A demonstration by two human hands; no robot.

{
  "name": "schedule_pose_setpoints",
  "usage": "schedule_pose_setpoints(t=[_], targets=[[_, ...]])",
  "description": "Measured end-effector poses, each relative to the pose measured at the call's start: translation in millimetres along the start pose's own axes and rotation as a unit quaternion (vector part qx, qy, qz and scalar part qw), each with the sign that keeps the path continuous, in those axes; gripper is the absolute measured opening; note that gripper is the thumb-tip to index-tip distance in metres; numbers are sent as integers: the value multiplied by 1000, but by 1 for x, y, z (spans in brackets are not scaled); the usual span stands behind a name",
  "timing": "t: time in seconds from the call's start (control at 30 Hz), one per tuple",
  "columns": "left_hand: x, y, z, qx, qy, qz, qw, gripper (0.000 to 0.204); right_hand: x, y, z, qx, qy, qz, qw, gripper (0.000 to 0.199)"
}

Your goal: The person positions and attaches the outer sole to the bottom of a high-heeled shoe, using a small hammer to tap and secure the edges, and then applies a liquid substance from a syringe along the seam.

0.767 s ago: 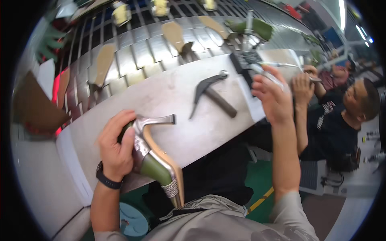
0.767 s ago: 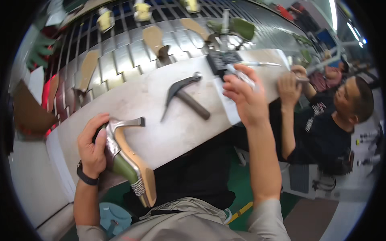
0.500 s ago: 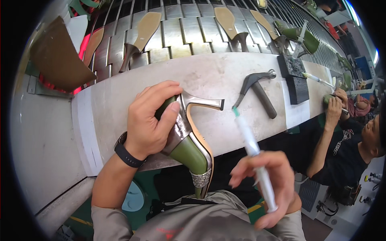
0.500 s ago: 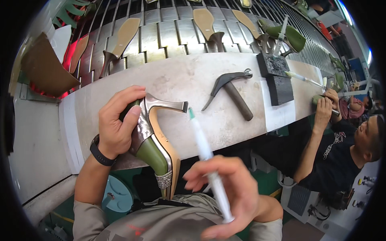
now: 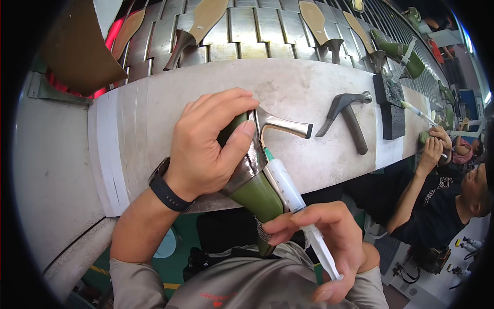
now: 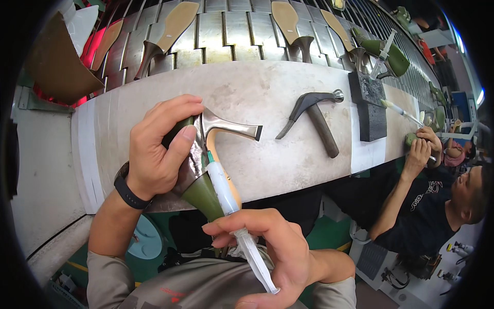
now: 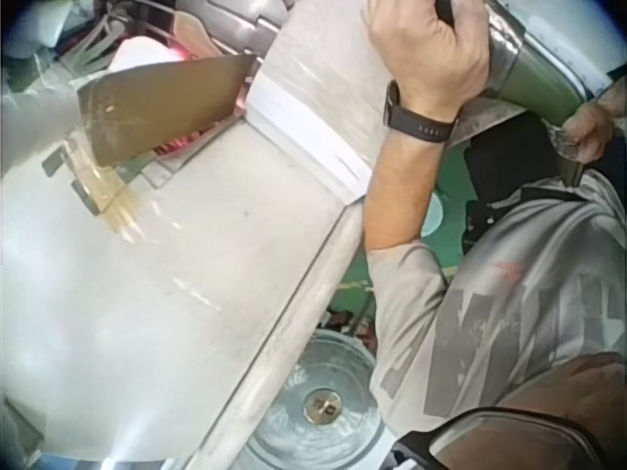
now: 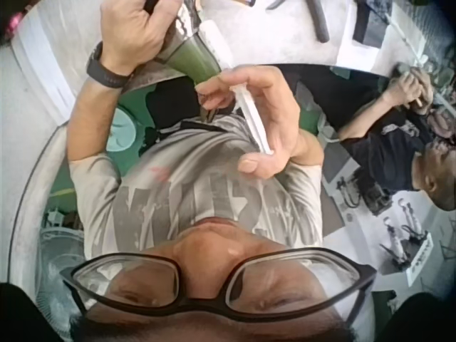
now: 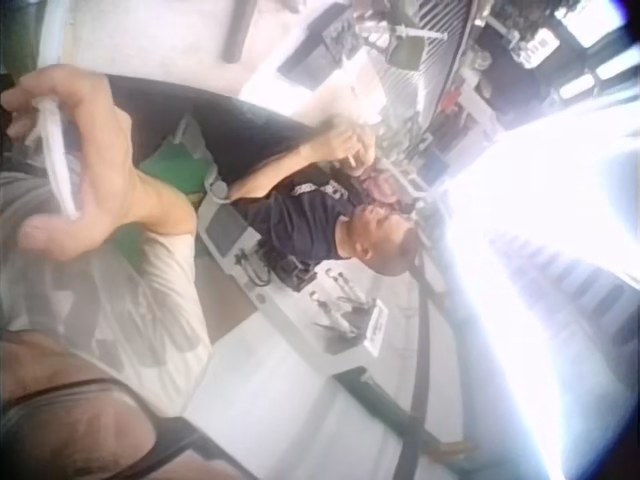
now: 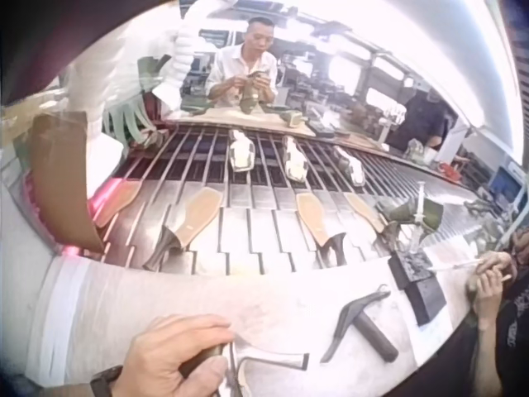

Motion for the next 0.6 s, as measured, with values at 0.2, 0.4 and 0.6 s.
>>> schedule_pose_setpoints(t=[0.2, 0.4, 0.6], targets=[[1, -6, -2, -31, 0, 17, 999, 29, -3, 13, -3, 84, 25, -3, 996, 101], [1, -7, -3, -33, 1, 12, 999, 29, -27, 34, 3, 233, 129, -16, 964, 96], [0, -4, -4, 11, 6, -10, 1000, 24, -27, 36, 0, 249, 132, -22, 959, 94]])
Point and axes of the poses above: each hand's wrist, its own z-axis towards the middle knuckle, its own y-axis out of the palm, x = y × z, the point moved 2 cm from there along z, towards the middle knuckle, and after that the axes turned 12 degrees about -x, right-handed, at the moved point
